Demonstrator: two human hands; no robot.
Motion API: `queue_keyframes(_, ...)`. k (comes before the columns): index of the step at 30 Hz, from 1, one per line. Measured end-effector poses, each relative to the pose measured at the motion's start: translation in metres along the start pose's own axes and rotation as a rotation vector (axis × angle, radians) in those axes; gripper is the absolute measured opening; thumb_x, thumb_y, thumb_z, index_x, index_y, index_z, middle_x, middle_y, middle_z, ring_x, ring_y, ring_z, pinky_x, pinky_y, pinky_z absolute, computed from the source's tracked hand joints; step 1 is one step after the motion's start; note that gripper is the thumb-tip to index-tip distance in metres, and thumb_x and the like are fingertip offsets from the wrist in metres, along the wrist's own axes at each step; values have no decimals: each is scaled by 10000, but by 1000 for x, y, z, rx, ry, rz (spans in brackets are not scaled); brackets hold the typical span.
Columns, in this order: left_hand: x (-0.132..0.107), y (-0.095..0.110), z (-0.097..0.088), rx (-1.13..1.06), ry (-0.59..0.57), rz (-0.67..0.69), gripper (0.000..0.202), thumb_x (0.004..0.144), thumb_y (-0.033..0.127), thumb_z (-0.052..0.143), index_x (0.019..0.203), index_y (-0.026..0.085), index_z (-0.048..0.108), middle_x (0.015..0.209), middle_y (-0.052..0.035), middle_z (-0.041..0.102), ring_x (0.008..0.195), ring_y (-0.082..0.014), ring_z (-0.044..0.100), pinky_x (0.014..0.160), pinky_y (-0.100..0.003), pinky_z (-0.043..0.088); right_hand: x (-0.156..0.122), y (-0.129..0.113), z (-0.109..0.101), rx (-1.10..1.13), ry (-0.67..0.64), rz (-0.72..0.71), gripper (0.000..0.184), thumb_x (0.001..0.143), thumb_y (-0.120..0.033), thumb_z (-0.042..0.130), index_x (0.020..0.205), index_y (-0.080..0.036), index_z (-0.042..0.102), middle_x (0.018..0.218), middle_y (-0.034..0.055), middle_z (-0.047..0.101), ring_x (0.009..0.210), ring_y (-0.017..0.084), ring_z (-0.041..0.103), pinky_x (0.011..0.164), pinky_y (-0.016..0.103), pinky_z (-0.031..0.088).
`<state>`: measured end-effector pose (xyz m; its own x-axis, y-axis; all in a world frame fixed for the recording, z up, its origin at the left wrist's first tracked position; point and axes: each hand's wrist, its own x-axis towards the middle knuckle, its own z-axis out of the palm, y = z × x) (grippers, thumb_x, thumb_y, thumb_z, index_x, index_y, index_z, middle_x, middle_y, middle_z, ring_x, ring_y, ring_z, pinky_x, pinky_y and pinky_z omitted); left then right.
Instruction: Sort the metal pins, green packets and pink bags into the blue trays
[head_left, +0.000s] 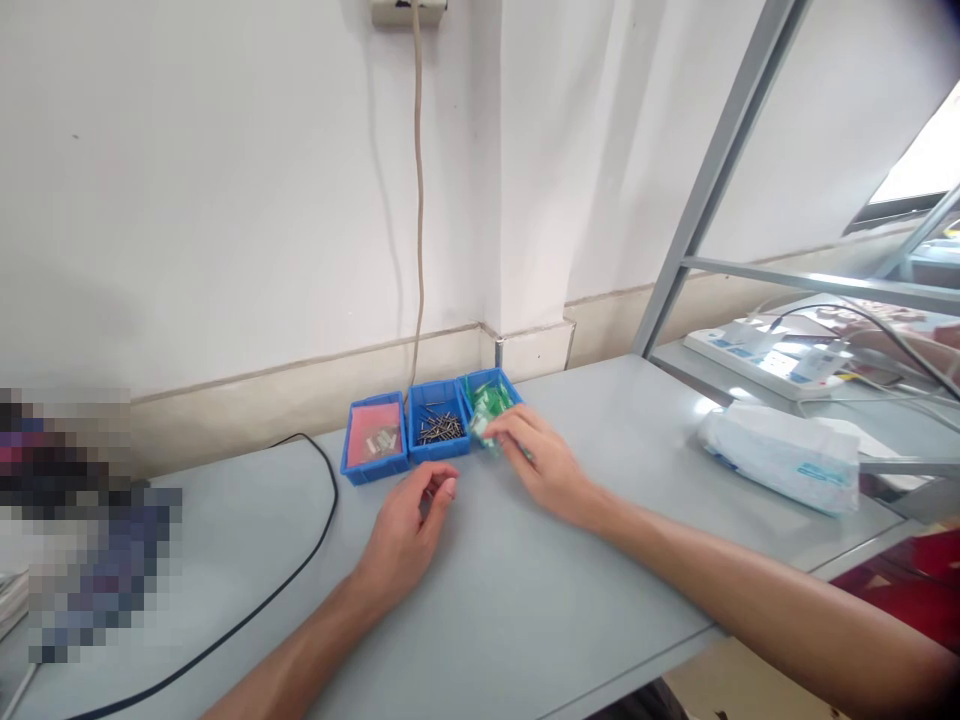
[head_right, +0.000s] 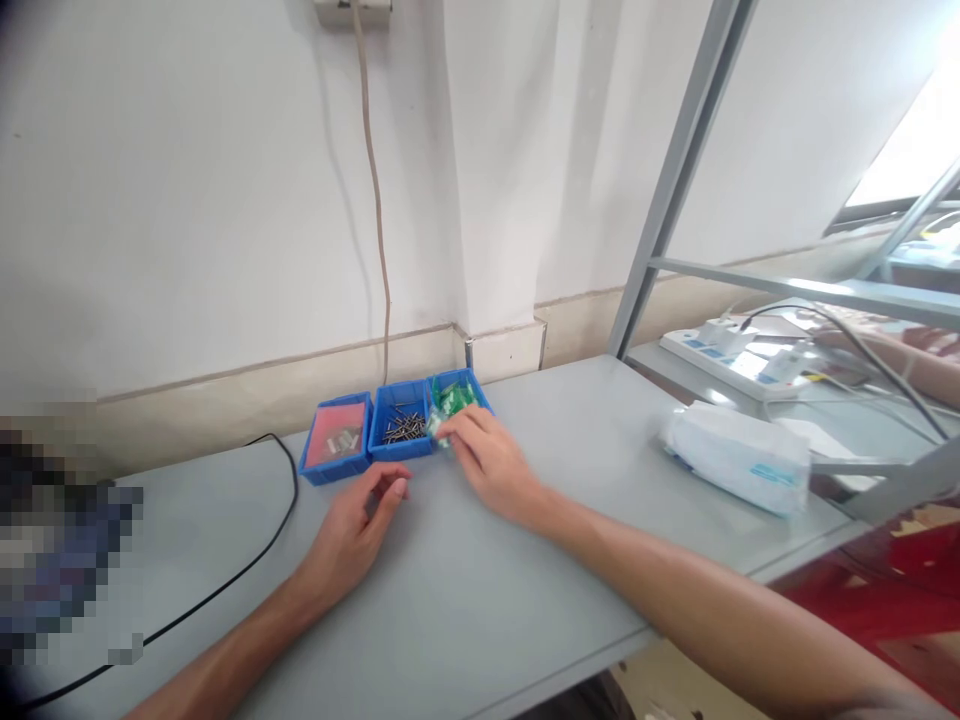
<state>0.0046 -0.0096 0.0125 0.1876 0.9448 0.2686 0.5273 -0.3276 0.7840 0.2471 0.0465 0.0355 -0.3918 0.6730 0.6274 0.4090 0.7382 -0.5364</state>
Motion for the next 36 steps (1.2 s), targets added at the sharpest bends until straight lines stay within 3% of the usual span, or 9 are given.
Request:
queue_keyframes(3, -1, 0, 0, 11, -8, -10, 262, 1113, 443, 507, 1197, 254, 667, 1028, -33, 728, 930, -224, 661, 844, -333, 510, 7, 12, -5, -128, 112, 69, 246, 1136, -247, 435, 1257, -273, 647, 1203, 110, 673, 1133, 297, 596, 1011, 463, 486)
queue_keyframes(8, 1, 1, 0, 35, -13, -12, 260, 1112, 433, 502, 1194, 251, 669, 1032, -43, 738, 936, -234, 670, 843, -344, 518, 10, 25, -4, -288, 4, 133, 178, 1115, -278, 518, 1177, -271, 685, 1172, 92, 721, 1091, 318, 550, 1023, 510, 444)
queue_keyframes(14, 1, -1, 1, 52, -13, 1, 261, 1114, 431, 500, 1201, 254, 672, 1039, -41, 737, 948, -233, 674, 854, -342, 522, 6, 20, 2, -376, -73, 173, 180, 1106, -320, 536, 1170, -266, 696, 1283, 110, 669, 1191, 330, 534, 1043, 512, 428)
queue_keyframes(19, 0, 0, 1, 59, -8, -5, 260, 1113, 422, 499, 1203, 258, 678, 1050, -38, 742, 952, -231, 677, 859, -340, 527, 6, 9, -2, -451, 15, 188, 228, 1092, -356, 522, 1244, -211, 611, 1289, 146, 648, 1158, 326, 578, 982, 444, 465)
queue_keyframes(21, 0, 1, 1, 63, -8, -5, 260, 1112, 422, 500, 1203, 260, 682, 1056, -38, 745, 954, -231, 679, 861, -342, 528, 10, 6, -9, -512, -28, 291, 225, 1109, -360, 466, 1179, -195, 601, 1170, 127, 699, 1039, 291, 635, 872, 374, 475)
queue_keyframes(23, 0, 0, 1, 66, -7, -2, 260, 1109, 423, 505, 1203, 262, 686, 1060, -38, 748, 953, -231, 681, 860, -343, 530, 14, 4, -18, -672, -224, 497, 321, 1142, -317, 323, 1078, -216, 622, 989, 73, 737, 840, 247, 665, 736, 340, 429)
queue_keyframes(26, 0, -1, 1, 65, -6, 0, 260, 1106, 424, 510, 1211, 265, 687, 1059, -35, 750, 950, -227, 685, 855, -341, 530, 17, 7, -30, -749, -340, 579, 380, 1107, -248, 354, 890, -197, 662, 830, 98, 736, 763, 268, 690, 673, 338, 370)
queue_keyframes(31, 0, -1, 1, 58, -25, -19, 263, 1109, 431, 502, 1210, 266, 680, 1052, -31, 748, 948, -222, 683, 859, -344, 524, 10, 13, -31, -756, -520, 594, 353, 1091, -361, 488, 957, -132, 721, 935, 210, 781, 869, 349, 764, 718, 350, 409)
queue_keyframes(36, 0, -1, 2, 57, -31, -16, 263, 1108, 435, 505, 1214, 268, 678, 1066, -35, 749, 959, -230, 683, 866, -353, 524, 3, 0, -17, -716, -582, 509, 605, 1050, -682, 481, 999, -131, 724, 940, 214, 786, 891, 385, 762, 721, 370, 428)
